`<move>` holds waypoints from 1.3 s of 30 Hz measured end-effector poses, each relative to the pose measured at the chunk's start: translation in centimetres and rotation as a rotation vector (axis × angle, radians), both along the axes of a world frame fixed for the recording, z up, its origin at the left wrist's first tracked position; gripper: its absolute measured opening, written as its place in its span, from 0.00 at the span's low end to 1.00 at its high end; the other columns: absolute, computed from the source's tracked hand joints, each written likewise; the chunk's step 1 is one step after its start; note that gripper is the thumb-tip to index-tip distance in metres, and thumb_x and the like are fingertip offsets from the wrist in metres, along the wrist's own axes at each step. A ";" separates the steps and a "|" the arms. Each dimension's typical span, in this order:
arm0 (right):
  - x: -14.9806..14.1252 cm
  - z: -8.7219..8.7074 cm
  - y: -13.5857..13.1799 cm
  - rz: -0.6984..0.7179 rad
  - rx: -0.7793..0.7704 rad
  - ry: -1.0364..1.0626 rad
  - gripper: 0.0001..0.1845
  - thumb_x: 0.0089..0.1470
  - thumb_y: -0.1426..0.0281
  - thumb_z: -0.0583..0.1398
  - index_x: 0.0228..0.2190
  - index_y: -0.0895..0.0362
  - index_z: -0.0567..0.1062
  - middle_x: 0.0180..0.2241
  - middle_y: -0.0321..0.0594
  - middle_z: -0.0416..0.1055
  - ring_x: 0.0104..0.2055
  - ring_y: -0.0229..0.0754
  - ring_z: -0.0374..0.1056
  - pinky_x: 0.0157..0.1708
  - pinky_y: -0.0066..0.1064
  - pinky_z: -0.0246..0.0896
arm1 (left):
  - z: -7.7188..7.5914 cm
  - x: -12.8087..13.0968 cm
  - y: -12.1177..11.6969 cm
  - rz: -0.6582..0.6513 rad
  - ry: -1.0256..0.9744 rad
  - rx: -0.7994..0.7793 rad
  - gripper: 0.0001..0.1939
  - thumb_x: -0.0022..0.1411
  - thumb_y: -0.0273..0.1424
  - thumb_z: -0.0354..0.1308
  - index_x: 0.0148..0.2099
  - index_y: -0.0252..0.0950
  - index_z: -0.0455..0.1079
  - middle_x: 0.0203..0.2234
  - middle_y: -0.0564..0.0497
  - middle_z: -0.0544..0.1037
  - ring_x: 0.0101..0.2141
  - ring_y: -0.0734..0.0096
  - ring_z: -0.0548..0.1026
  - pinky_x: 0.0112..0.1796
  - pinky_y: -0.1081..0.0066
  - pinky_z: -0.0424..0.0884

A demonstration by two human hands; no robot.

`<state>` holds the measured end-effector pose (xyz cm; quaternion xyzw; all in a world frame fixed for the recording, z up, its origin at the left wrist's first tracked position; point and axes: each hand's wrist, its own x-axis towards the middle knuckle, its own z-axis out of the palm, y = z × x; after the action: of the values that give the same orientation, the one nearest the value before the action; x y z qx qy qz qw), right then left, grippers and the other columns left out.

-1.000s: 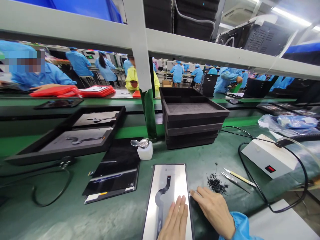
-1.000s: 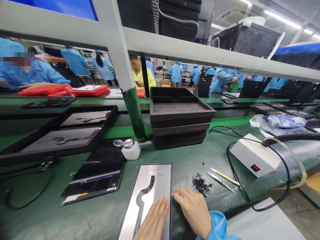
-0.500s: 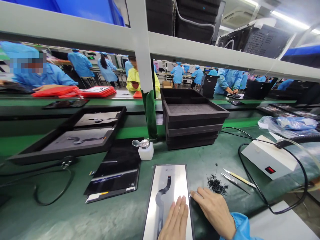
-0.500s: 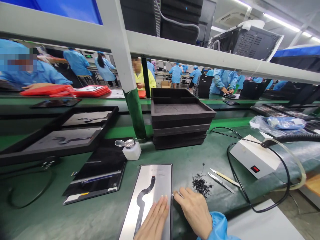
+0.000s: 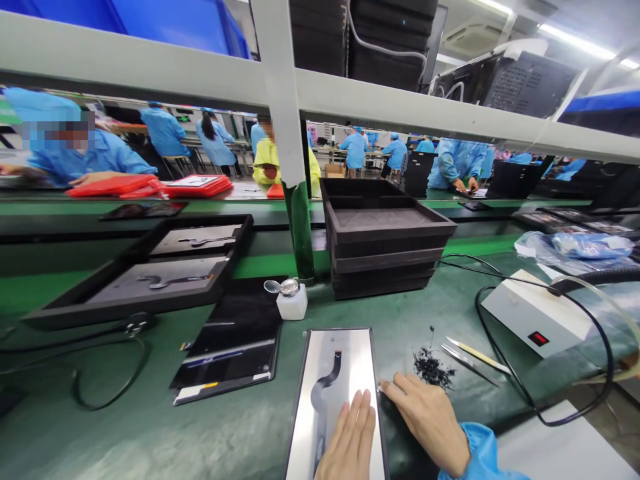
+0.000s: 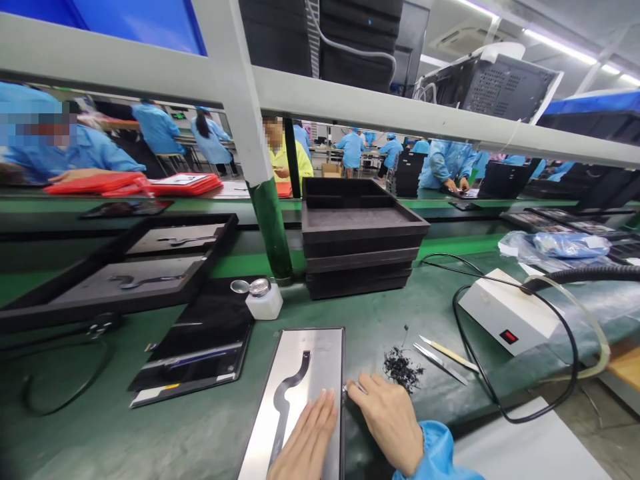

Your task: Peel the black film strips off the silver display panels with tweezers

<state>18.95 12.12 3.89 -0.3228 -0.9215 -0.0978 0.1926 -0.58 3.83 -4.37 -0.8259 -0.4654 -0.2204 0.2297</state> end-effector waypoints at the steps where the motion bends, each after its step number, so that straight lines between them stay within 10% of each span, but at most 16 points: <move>1: 0.0 0.0 0.0 0.003 -0.002 -0.002 0.13 0.65 0.79 0.52 0.44 0.53 0.72 0.30 0.33 0.73 0.28 0.38 0.69 0.25 0.31 0.53 | 0.1 0.0 0.0 -0.002 -0.005 -0.001 0.25 0.75 0.32 0.43 0.69 0.26 0.57 0.62 0.40 0.68 0.61 0.57 0.68 0.61 0.64 0.65; 16: 0.0 0.2 0.1 0.006 0.000 -0.003 0.13 0.68 0.77 0.49 0.43 0.53 0.72 0.29 0.33 0.72 0.28 0.39 0.69 0.25 0.32 0.51 | -1.0 1.4 -0.1 0.075 -0.136 0.028 0.27 0.74 0.22 0.35 0.72 0.28 0.48 0.60 0.42 0.72 0.63 0.60 0.65 0.63 0.60 0.60; 26: 0.2 0.2 0.4 0.019 -0.064 0.089 0.27 0.73 0.68 0.35 0.42 0.52 0.72 0.27 0.34 0.71 0.27 0.39 0.69 0.24 0.31 0.51 | -0.5 0.7 0.0 0.025 -0.091 0.028 0.22 0.76 0.30 0.40 0.64 0.27 0.64 0.61 0.41 0.70 0.65 0.57 0.62 0.64 0.61 0.58; 39: 0.1 -0.2 0.0 -0.004 -0.003 0.054 0.22 0.71 0.75 0.40 0.42 0.53 0.72 0.29 0.34 0.72 0.27 0.39 0.69 0.23 0.33 0.48 | -0.4 0.0 0.1 0.001 -0.016 0.017 0.21 0.74 0.26 0.42 0.64 0.26 0.64 0.62 0.40 0.68 0.64 0.56 0.63 0.62 0.62 0.63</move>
<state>19.02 12.12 3.64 -0.3276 -0.9155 -0.0880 0.2165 -0.57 3.98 -4.75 -0.8219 -0.4656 -0.2310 0.2330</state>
